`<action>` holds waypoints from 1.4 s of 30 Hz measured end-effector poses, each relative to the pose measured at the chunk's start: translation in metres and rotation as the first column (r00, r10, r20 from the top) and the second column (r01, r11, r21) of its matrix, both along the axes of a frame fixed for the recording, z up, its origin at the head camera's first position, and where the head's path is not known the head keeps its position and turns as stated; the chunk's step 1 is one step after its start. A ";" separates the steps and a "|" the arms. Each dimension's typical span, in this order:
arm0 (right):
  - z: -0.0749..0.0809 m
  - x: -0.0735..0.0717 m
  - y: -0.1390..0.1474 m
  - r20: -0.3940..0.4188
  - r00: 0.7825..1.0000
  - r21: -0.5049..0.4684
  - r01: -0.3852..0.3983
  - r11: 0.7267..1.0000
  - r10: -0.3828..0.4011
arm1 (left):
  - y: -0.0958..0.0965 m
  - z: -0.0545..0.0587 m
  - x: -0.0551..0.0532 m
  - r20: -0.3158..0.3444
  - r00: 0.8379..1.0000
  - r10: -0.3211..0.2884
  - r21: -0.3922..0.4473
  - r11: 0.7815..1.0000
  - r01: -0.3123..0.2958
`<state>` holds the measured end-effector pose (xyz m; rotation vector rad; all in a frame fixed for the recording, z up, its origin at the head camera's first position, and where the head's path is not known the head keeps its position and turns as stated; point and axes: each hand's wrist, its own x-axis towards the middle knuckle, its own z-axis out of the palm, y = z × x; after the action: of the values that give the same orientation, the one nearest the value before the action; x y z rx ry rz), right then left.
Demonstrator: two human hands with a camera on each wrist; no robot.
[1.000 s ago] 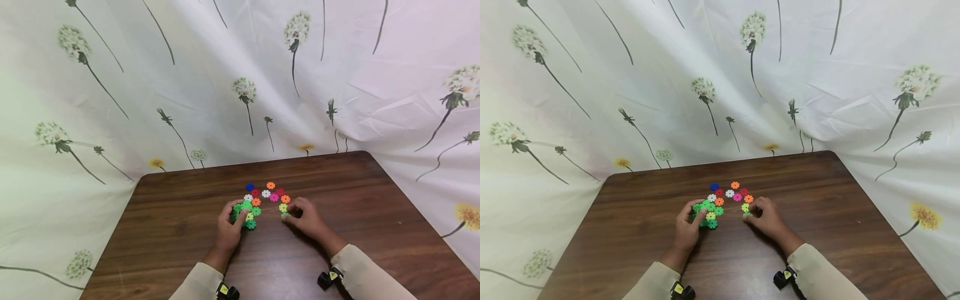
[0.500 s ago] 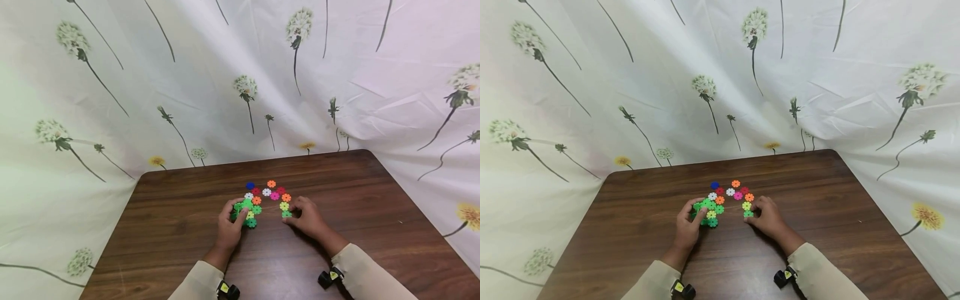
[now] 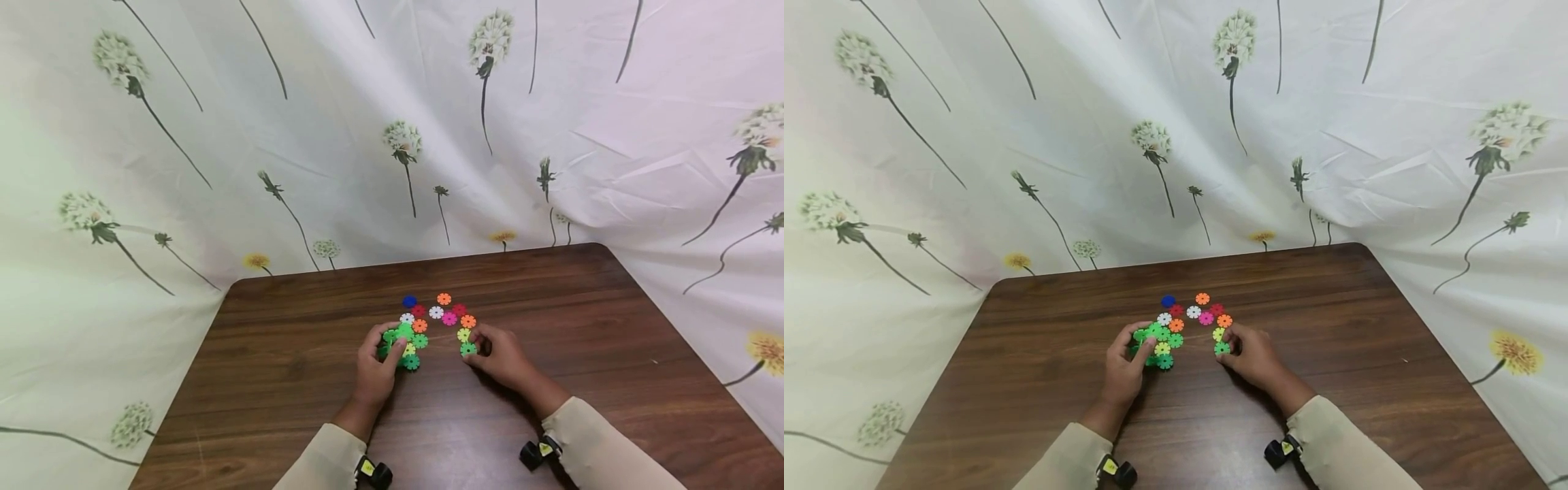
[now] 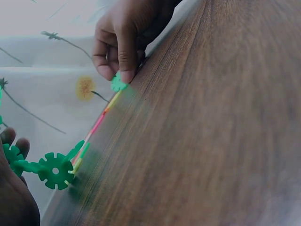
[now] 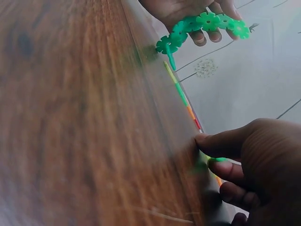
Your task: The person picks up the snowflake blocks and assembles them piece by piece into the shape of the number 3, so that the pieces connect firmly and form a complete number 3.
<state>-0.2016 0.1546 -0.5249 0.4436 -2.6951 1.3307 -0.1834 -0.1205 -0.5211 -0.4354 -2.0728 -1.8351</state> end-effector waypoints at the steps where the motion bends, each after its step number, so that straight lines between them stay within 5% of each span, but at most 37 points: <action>1: 0.000 0.000 0.000 0.001 1.000 -0.001 -0.001 1.000 0.001 | 0.000 0.000 0.000 -0.001 1.000 0.001 -0.002 1.000 -0.001; 8: -0.001 0.000 -0.001 -0.021 0.999 -0.001 -0.035 0.999 0.035 | 0.000 -0.001 0.000 -0.014 1.000 -0.002 0.000 1.000 0.002; 26: 0.009 -0.004 -0.012 0.087 0.985 -0.338 -0.114 0.934 0.152 | 0.002 -0.001 0.000 -0.044 0.999 -0.005 0.008 1.000 0.005; 42: 0.023 -0.012 -0.028 0.067 0.979 -0.364 -0.155 0.918 0.192 | 0.002 0.000 0.000 -0.043 0.999 -0.018 0.014 1.000 0.018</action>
<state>-0.2131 0.1267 -0.5024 0.5988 -2.4514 1.8946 -0.1832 -0.1185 -0.5215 -0.4866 -2.0329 -1.8334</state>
